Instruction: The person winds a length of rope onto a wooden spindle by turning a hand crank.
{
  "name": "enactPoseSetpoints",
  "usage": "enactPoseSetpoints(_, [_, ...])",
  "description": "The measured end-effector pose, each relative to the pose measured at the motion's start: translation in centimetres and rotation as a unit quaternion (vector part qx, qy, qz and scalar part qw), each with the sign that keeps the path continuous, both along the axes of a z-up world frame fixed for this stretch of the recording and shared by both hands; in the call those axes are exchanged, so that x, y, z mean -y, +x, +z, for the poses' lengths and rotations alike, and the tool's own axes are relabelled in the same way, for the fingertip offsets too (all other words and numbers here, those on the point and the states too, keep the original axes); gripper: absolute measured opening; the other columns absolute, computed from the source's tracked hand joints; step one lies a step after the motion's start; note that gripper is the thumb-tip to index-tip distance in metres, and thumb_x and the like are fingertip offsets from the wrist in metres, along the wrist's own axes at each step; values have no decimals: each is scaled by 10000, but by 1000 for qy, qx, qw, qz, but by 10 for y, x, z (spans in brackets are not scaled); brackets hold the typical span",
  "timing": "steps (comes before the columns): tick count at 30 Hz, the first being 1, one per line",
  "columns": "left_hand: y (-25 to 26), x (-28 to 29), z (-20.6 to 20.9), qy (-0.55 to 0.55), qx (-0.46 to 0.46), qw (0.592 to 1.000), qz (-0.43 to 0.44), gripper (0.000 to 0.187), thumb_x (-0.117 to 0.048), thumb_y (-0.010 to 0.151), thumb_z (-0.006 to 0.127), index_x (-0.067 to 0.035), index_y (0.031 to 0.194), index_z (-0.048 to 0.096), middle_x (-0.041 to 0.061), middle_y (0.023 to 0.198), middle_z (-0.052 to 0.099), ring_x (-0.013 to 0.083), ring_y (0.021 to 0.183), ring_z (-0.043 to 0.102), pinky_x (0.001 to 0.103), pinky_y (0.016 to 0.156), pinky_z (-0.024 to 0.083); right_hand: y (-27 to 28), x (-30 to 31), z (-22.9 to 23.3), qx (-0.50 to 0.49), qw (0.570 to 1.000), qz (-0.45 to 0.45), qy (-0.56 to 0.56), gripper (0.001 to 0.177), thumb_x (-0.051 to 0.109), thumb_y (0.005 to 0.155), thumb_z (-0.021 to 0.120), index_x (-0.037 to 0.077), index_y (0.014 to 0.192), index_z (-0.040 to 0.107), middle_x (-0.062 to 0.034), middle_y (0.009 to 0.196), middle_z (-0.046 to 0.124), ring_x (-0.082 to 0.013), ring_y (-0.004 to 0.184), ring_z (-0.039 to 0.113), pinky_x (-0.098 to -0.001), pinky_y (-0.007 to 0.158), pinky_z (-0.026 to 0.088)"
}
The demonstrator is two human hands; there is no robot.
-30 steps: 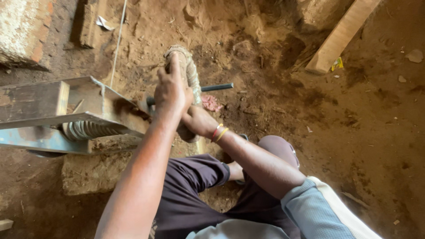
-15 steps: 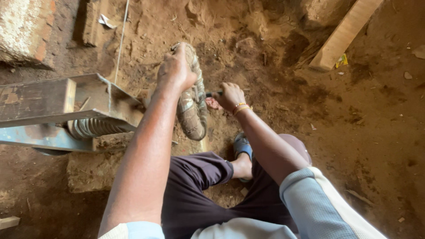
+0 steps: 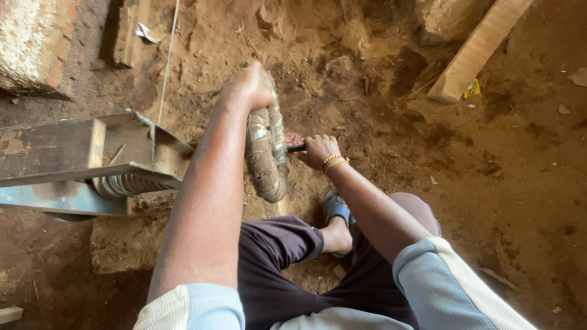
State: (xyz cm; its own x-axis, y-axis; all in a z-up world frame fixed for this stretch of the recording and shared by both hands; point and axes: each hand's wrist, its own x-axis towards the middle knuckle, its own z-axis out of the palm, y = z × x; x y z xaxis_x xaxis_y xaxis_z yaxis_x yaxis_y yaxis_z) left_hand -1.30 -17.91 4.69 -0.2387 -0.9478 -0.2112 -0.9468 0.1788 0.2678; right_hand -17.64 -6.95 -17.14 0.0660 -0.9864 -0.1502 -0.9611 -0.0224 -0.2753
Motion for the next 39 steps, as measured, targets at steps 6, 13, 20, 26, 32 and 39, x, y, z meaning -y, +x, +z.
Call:
enactPoseSetpoints(6, [-4, 6, 15, 70, 19, 997, 8, 670, -205, 725, 848, -56, 1336, 614, 224, 1301, 665, 368, 1190, 659, 468, 1034, 530, -2, -3, 7, 25, 999, 11, 35, 533, 620, 893, 635, 121, 1029, 762, -154, 1032, 764, -359, 1009, 716, -483, 871, 548])
enactPoseSetpoints(13, [-7, 23, 10, 109, 6, 994, 22, 703, -172, 694, 836, -66, 1354, 617, 195, 1331, 650, 333, 1164, 675, 465, 981, 546, 6, -8, 13, 7, 995, 12, 97, 616, 727, 893, 548, 165, 1000, 776, -160, 1017, 763, -358, 987, 726, -502, 829, 555])
enactPoseSetpoints(20, [-13, 22, 19, 88, 58, 993, 56, 553, -276, 759, 837, -72, 1263, 734, 173, 1281, 701, 319, 1134, 686, 452, 954, 553, 11, -23, 16, -7, 997, 5, 80, 646, 750, 900, 520, 173, 985, 798, -132, 1022, 774, -338, 1004, 728, -494, 839, 555])
enactPoseSetpoints(26, [-26, -32, 7, -86, 112, 985, 100, 549, -157, 904, 715, -13, 1401, 529, 294, 1345, 574, 361, 1002, 703, 399, 736, 632, 11, -25, 12, 2, 998, 3, 69, 614, 749, 888, 516, 229, 1071, 785, -138, 1044, 769, -339, 1010, 725, -496, 849, 549])
enactPoseSetpoints(32, [-11, -128, -7, -241, 44, 968, 54, 776, -151, 833, 762, -54, 1513, 400, 287, 1548, 285, 467, 1232, 545, 401, 749, 649, 14, -38, 13, -11, 998, -2, 62, 642, 764, 893, 505, 211, 1047, 791, -141, 1050, 768, -342, 1017, 722, -493, 851, 550])
enactPoseSetpoints(39, [2, -164, -53, -362, -54, 930, 39, 904, -24, 840, 731, -116, 1632, 305, 266, 1661, 152, 505, 1336, 482, 384, 810, 669, 18, -63, 25, -4, 999, -8, 37, 674, 789, 895, 482, 195, 970, 791, -136, 1003, 768, -344, 994, 724, -513, 818, 545])
